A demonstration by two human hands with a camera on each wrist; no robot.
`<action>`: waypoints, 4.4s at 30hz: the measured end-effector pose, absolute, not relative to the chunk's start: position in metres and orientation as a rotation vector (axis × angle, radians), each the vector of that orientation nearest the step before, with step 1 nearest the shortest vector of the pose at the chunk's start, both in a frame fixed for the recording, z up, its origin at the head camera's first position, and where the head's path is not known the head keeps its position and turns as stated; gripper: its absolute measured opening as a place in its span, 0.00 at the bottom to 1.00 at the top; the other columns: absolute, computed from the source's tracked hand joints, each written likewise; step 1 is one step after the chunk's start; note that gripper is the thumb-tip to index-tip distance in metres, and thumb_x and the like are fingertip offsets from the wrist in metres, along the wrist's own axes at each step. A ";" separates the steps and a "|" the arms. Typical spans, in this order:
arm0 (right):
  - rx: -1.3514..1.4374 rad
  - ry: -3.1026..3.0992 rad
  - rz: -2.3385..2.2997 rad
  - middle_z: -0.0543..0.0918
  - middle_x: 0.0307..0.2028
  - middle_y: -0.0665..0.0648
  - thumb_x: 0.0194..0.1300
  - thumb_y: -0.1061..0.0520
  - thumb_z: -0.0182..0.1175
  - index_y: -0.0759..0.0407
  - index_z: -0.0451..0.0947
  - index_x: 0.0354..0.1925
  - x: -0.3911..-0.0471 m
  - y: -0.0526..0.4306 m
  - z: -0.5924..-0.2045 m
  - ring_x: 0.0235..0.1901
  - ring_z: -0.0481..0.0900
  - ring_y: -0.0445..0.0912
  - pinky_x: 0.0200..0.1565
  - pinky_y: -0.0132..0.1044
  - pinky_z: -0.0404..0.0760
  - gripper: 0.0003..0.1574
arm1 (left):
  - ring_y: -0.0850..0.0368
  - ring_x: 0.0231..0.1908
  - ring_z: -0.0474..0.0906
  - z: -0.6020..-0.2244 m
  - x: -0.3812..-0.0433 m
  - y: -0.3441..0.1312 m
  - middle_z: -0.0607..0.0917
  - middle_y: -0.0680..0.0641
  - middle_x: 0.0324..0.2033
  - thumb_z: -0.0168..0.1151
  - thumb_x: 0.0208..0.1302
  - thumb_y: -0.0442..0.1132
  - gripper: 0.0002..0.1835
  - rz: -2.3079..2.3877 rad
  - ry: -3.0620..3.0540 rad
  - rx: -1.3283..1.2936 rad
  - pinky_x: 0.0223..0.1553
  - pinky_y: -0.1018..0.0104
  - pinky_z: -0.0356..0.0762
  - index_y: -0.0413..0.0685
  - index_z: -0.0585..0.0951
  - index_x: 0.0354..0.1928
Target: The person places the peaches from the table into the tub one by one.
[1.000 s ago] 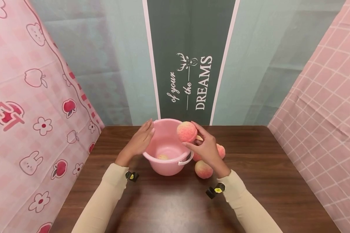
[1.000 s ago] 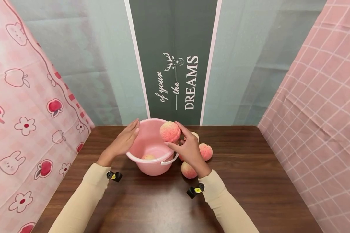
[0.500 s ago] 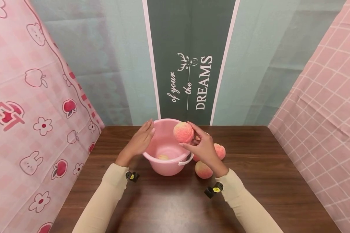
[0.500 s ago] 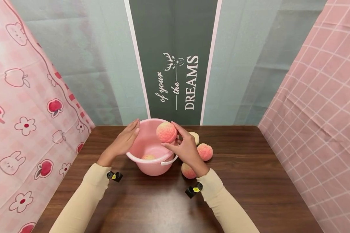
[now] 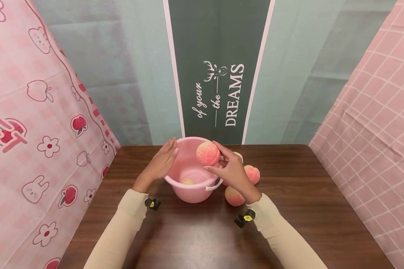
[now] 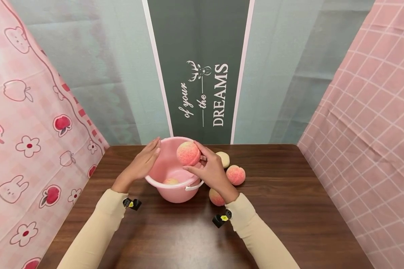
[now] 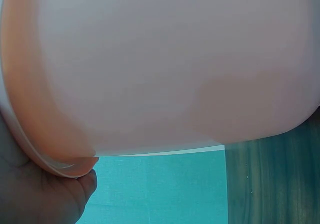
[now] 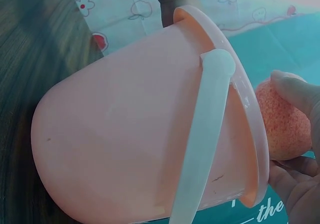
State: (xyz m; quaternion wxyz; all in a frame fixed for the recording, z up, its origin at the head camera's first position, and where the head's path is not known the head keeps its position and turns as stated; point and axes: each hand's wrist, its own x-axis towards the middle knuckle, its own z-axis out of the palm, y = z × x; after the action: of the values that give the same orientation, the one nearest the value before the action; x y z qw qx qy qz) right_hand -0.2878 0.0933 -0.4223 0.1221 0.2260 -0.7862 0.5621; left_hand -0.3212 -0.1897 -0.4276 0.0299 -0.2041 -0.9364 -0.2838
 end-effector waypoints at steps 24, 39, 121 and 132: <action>0.707 -2.366 1.491 0.80 0.62 0.51 0.48 0.48 0.83 0.48 0.69 0.74 -0.288 0.087 -0.422 0.54 0.83 0.46 0.54 0.40 0.83 0.58 | 0.44 0.79 0.40 -0.427 -0.320 -0.190 0.49 0.40 0.80 0.31 0.84 0.50 0.32 -0.880 -2.860 -0.640 0.76 0.45 0.44 0.35 0.53 0.78; 0.787 -2.375 1.482 0.80 0.60 0.49 0.50 0.47 0.82 0.45 0.68 0.74 -0.291 0.084 -0.426 0.52 0.82 0.43 0.52 0.38 0.84 0.56 | 0.44 0.79 0.39 -0.429 -0.320 -0.190 0.47 0.40 0.80 0.27 0.84 0.54 0.34 -0.873 -2.876 -0.639 0.77 0.45 0.43 0.35 0.52 0.78; 0.637 -2.268 1.673 0.80 0.63 0.59 0.57 0.68 0.74 0.60 0.75 0.67 -0.244 0.147 -0.460 0.57 0.79 0.65 0.59 0.61 0.75 0.39 | 0.41 0.79 0.40 -0.429 -0.319 -0.190 0.49 0.38 0.79 0.30 0.84 0.51 0.33 -0.894 -2.859 -0.633 0.76 0.43 0.43 0.34 0.53 0.78; 0.536 -2.306 1.633 0.81 0.59 0.65 0.58 0.66 0.74 0.65 0.77 0.63 -0.234 0.159 -0.474 0.54 0.82 0.66 0.54 0.51 0.81 0.34 | 0.41 0.79 0.41 -0.429 -0.320 -0.189 0.50 0.37 0.79 0.31 0.84 0.51 0.33 -0.886 -2.854 -0.634 0.76 0.44 0.43 0.34 0.53 0.78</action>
State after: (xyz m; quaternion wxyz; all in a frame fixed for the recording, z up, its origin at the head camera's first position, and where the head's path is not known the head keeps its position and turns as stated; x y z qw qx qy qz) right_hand -0.2339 0.1587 -0.4744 0.1322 0.1848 -0.7947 0.5628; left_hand -0.3200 -0.1892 -0.4294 0.0434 -0.2075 -0.9333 -0.2898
